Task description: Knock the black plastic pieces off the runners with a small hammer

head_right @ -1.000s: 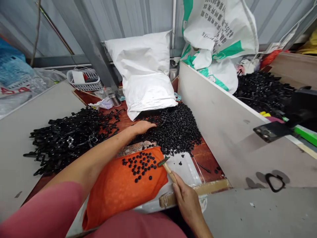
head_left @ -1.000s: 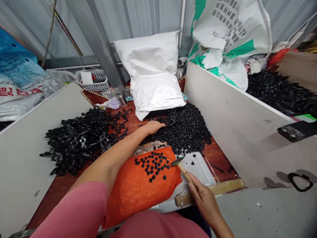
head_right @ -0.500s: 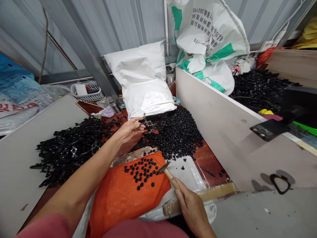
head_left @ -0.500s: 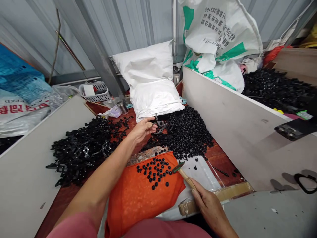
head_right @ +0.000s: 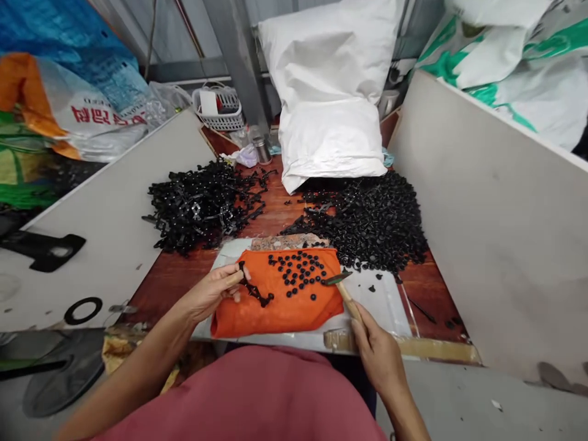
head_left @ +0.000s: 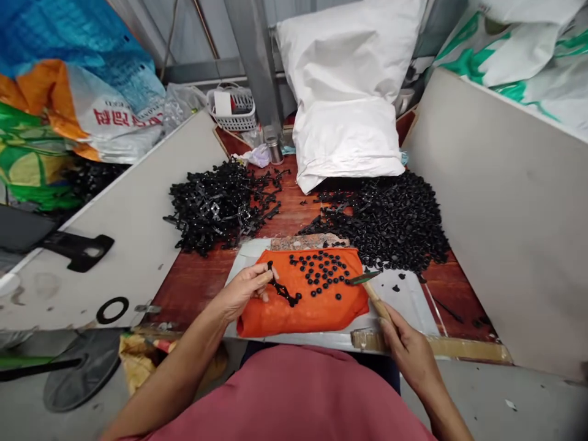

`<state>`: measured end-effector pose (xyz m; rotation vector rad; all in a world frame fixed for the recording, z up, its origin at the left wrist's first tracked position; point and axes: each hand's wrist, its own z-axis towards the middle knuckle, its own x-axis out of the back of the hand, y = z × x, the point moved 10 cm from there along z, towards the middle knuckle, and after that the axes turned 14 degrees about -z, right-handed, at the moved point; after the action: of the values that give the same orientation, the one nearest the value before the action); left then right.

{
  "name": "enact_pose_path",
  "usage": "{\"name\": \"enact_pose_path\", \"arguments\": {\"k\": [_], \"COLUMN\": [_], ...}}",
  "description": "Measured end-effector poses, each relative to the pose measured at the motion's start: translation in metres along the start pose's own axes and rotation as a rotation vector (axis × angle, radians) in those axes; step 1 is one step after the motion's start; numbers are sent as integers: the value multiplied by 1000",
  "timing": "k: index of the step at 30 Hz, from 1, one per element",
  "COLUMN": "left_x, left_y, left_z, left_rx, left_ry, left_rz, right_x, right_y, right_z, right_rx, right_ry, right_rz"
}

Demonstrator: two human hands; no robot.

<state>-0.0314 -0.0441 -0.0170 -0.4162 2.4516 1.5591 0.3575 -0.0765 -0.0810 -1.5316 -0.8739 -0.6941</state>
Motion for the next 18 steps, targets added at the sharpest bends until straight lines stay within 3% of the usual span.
{"name": "enact_pose_path", "arguments": {"k": [2,4,8,11,14,16,18], "left_x": [14,14,-16,-27,-25,-36,-53], "left_y": [-2,-2,-15,-27,-40,-52,-61], "left_z": [-11,-21,-34,-33,-32,-38,-52], "left_rx": [-15,-43,-10,-14,30,138,243], "left_ry": [59,64,-50,-11,52,-56,-236], "left_rz": [49,5,-382,-541,-340,-112,64], "right_x": [0,0,0,4,9,11,13], "right_y": [2,3,3,2,-1,-3,-4], "right_z": [0,0,1,1,-1,-1,-2], "right_rx": [-9,-19,-23,-24,-15,-9,-5], "right_ry": [2,1,-1,27,57,63,70], "right_rz": [-5,-14,-24,-34,-28,-27,-30]}}
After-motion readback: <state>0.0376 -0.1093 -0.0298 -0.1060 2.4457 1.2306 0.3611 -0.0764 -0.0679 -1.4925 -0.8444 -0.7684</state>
